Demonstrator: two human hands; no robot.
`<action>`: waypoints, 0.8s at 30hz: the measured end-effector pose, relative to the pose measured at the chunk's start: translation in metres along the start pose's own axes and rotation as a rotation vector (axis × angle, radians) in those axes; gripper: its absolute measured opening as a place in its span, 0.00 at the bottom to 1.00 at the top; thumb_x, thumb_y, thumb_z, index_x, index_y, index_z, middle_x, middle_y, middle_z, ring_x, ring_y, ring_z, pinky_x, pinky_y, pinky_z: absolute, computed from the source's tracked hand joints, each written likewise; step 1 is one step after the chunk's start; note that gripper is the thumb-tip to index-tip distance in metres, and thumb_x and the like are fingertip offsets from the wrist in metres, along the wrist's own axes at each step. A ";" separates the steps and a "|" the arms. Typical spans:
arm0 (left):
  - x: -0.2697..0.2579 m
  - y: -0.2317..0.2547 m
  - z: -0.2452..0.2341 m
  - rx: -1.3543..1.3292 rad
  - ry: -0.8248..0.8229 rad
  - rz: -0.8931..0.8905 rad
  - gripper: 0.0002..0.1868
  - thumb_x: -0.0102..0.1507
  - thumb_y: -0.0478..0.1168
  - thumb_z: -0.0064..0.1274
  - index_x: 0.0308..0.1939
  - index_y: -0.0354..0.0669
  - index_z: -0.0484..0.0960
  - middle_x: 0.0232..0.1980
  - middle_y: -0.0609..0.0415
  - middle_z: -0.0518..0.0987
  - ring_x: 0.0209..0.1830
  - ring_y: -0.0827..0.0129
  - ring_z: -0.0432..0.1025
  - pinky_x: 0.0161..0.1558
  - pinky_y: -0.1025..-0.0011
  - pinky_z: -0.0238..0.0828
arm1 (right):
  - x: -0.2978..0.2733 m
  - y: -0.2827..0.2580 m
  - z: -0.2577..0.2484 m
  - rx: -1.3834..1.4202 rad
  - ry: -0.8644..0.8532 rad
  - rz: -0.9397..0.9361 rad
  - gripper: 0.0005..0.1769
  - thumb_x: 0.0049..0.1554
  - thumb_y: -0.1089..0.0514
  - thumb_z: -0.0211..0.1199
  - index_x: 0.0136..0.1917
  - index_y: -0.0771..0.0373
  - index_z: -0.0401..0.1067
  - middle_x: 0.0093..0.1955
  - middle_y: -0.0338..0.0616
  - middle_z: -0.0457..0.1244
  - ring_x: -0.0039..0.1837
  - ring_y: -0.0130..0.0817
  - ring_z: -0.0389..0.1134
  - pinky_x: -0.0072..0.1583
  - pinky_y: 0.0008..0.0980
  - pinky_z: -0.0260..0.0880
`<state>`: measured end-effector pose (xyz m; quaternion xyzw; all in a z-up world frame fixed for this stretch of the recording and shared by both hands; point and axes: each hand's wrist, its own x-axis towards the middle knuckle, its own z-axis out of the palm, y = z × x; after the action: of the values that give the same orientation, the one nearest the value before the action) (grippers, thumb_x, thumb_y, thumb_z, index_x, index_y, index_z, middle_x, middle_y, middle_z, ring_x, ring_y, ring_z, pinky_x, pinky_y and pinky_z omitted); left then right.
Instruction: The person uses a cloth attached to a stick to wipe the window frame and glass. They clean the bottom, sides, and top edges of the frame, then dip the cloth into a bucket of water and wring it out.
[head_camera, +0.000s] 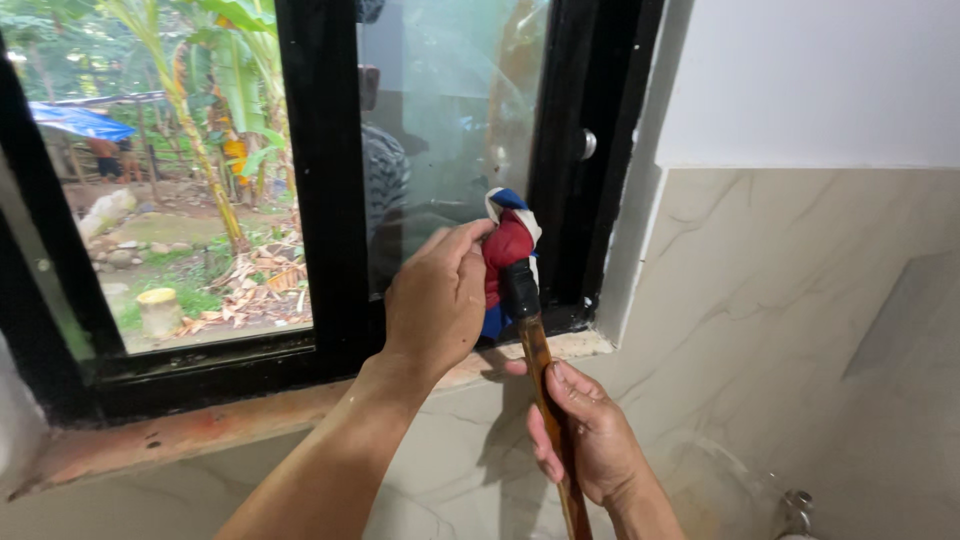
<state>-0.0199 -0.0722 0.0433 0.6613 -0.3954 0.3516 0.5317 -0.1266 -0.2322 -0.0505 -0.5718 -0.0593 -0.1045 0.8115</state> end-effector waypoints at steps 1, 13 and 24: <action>0.002 0.001 0.003 0.022 -0.022 -0.029 0.13 0.70 0.38 0.44 0.56 0.46 0.81 0.49 0.48 0.83 0.47 0.51 0.77 0.47 0.57 0.73 | -0.001 -0.001 0.001 0.013 0.023 -0.003 0.27 0.64 0.47 0.48 0.67 0.66 0.70 0.24 0.46 0.62 0.19 0.32 0.56 0.24 0.30 0.58; -0.007 0.008 0.014 0.041 -0.144 -0.134 0.18 0.62 0.36 0.55 0.57 0.44 0.79 0.53 0.53 0.80 0.41 0.61 0.80 0.45 0.61 0.74 | -0.009 -0.009 0.021 -0.202 0.373 -0.145 0.23 0.66 0.47 0.43 0.57 0.64 0.73 0.28 0.44 0.65 0.23 0.28 0.57 0.26 0.28 0.53; -0.013 0.004 0.011 0.305 -0.289 0.043 0.32 0.61 0.39 0.56 0.70 0.47 0.68 0.54 0.54 0.74 0.55 0.57 0.71 0.53 0.57 0.70 | 0.001 0.001 0.041 -0.242 0.500 -0.060 0.23 0.67 0.45 0.42 0.58 0.58 0.73 0.27 0.41 0.62 0.24 0.28 0.55 0.29 0.29 0.55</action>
<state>-0.0285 -0.0815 0.0318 0.7691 -0.4236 0.3203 0.3555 -0.1247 -0.1935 -0.0375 -0.6189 0.1389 -0.2730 0.7233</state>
